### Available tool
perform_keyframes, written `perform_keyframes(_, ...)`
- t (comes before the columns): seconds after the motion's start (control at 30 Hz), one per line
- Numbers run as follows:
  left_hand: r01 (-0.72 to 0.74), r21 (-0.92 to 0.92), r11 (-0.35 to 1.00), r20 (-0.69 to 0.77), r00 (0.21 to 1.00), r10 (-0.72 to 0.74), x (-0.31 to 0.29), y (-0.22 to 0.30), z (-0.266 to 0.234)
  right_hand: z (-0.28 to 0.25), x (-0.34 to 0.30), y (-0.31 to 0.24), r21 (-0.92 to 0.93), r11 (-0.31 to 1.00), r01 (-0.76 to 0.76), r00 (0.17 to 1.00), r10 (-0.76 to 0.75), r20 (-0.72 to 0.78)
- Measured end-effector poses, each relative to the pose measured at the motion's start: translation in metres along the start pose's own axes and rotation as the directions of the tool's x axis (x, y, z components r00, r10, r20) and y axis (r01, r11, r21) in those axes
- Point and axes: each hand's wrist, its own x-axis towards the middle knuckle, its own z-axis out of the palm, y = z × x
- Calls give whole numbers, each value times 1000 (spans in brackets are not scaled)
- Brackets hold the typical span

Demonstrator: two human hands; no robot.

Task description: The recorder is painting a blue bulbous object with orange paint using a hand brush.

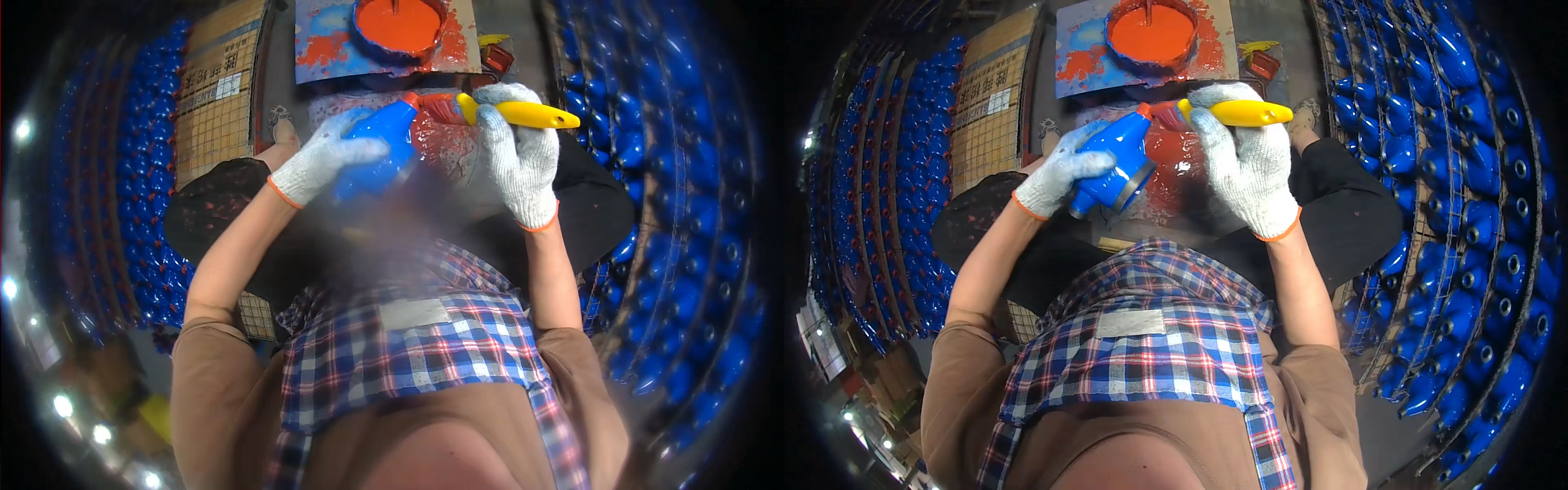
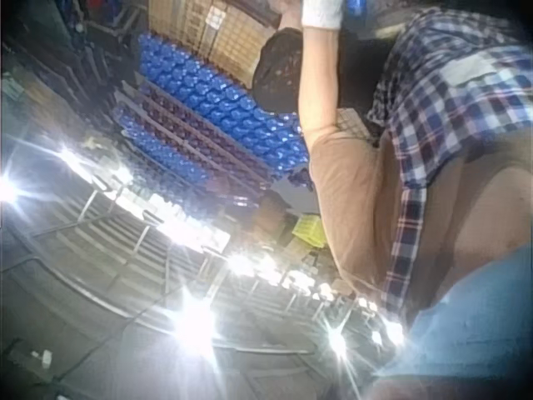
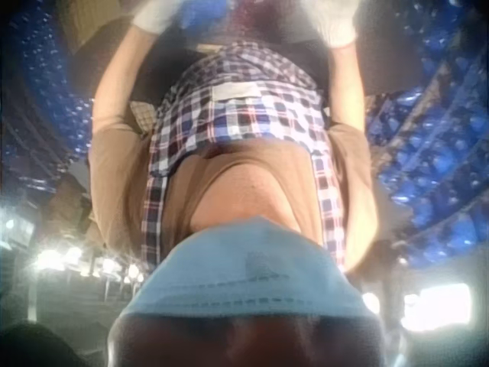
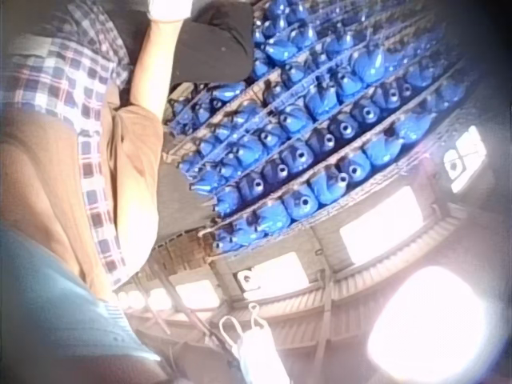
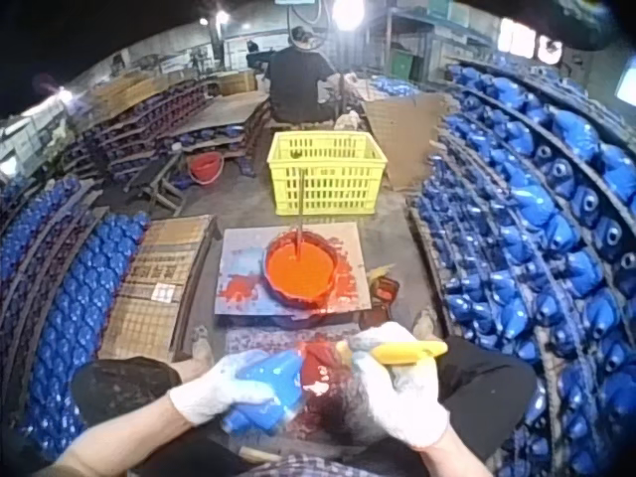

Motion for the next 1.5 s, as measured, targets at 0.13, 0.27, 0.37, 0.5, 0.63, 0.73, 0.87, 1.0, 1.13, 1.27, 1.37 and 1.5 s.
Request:
perform_keyframes(0.13,78,-832,550,55,997,-58,7,-32,19,-3,1,-4,62,995,-78,984,87,-158)
perform_keyframes(0.27,-50,-984,169,-49,999,9,5,-21,37,-17,-4,-2,-66,989,-131,955,108,-275)
perform_keyframes(0.37,-123,-991,55,-126,990,-60,2,-4,36,-24,-6,0,-8,978,-209,919,194,-343)
perform_keyframes(0.5,-245,-939,241,-246,969,27,-19,46,27,-28,-1,-2,-107,984,-144,933,99,-347)
perform_keyframes(0.63,-222,-960,169,-200,970,135,-26,56,14,-30,4,-5,-1,980,-198,897,181,-403)
perform_keyframes(0.73,-154,-969,193,-142,987,73,-16,38,-1,-28,14,12,64,970,-236,866,240,-439)
perform_keyframes(0.87,-295,-143,945,-305,921,242,-4,33,-13,-12,38,32,-19,967,-254,882,224,-414)
perform_keyframes(1.0,-38,-916,399,-87,991,-105,0,25,-23,1,71,64,1,965,-262,910,248,-332)
perform_keyframes(1.13,-87,-875,476,-114,993,-28,9,4,-40,17,106,109,-265,936,-233,947,156,-279)
perform_keyframes(1.27,-60,-945,321,-134,968,-213,2,25,-28,31,105,117,-526,830,-188,974,89,-208)
perform_keyframes(1.37,-18,-942,335,-110,960,-259,-3,29,-32,24,101,110,-591,794,-145,982,43,-183)
perform_keyframes(1.5,-33,-978,204,-79,971,-224,-2,28,-28,7,90,92,-453,860,-233,963,139,-232)
